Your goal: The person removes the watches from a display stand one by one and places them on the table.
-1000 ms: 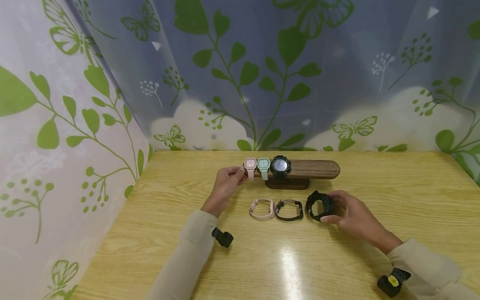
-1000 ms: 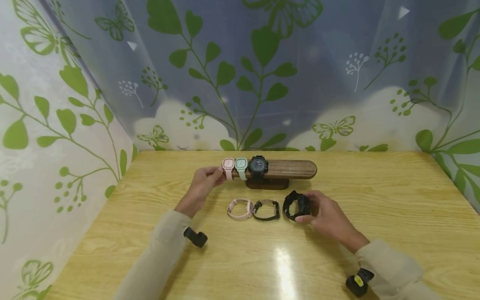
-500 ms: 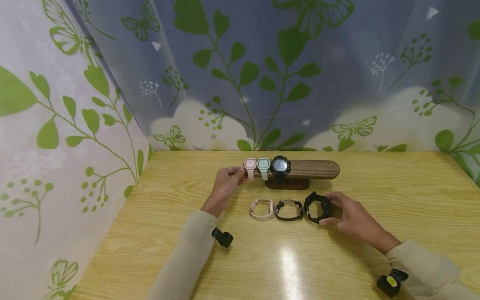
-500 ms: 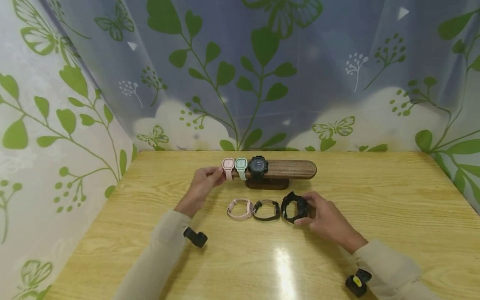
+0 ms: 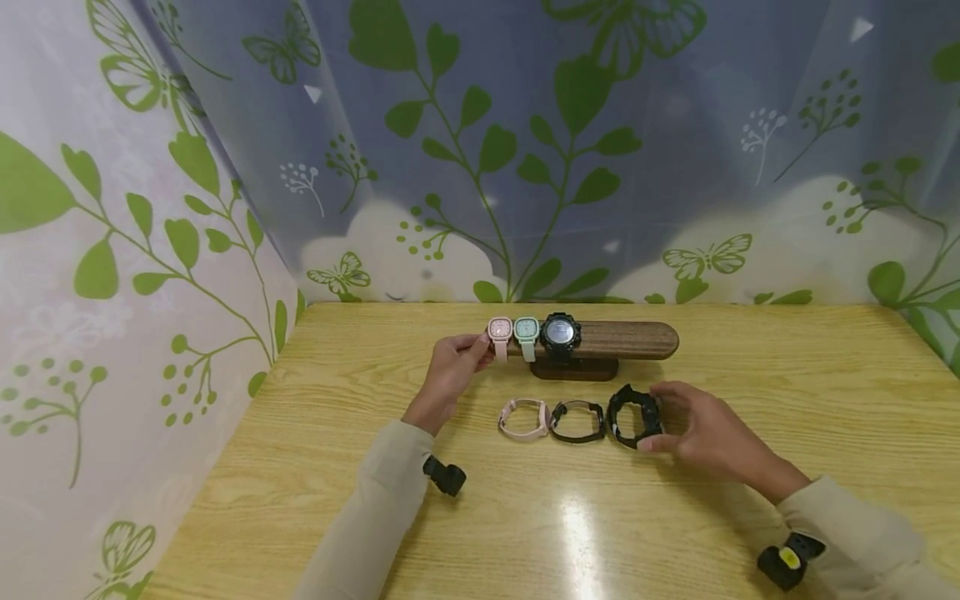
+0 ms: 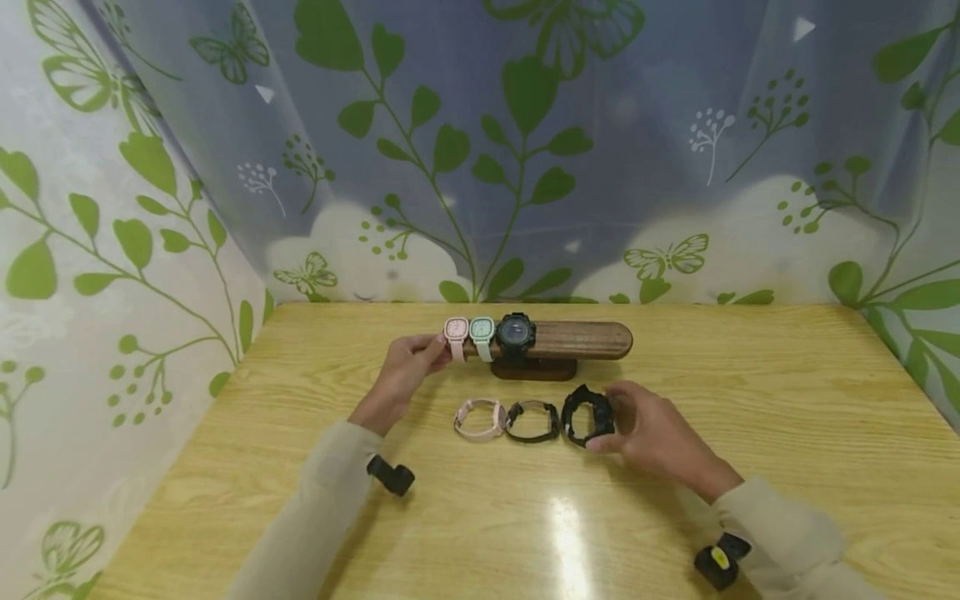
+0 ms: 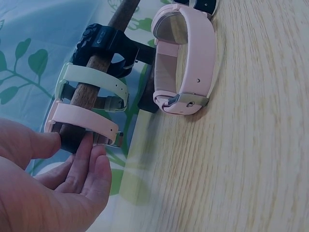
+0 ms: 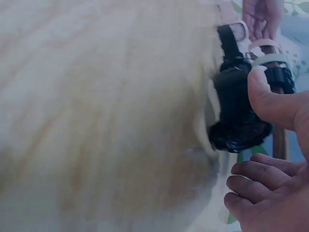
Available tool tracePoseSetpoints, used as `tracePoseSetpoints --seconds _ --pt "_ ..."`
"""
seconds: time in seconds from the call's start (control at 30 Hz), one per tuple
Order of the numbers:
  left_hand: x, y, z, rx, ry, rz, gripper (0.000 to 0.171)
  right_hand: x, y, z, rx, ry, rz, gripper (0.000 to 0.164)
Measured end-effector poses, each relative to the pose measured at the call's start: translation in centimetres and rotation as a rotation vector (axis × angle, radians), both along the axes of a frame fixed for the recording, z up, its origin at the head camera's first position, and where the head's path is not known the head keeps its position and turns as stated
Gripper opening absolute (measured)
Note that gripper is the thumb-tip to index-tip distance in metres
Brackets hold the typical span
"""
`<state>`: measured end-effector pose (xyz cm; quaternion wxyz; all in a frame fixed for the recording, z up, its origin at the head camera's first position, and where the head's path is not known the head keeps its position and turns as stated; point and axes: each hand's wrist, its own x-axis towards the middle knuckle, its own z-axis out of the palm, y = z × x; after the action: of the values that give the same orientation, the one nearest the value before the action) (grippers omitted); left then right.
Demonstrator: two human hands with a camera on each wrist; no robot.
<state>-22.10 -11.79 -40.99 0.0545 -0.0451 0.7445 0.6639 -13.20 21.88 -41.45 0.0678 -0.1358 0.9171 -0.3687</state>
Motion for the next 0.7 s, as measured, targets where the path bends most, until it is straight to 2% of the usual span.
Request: tracePoseSetpoints --seconds 0.23,0.5,0.7 --pt "-0.1 0.1 -0.1 0.0 -0.008 0.006 0.031 -1.1 1.2 1.2 -0.106 -0.065 -0.034 0.088" --pt "-0.1 0.1 0.0 0.003 -0.008 0.003 0.032 -2.7 1.5 1.9 -0.171 -0.081 -0.167 0.091" --pt "0.0 0.0 0.2 0.007 -0.012 -0.006 0.033 -3.7 1.1 2.2 -0.215 -0.079 -0.229 0.09"
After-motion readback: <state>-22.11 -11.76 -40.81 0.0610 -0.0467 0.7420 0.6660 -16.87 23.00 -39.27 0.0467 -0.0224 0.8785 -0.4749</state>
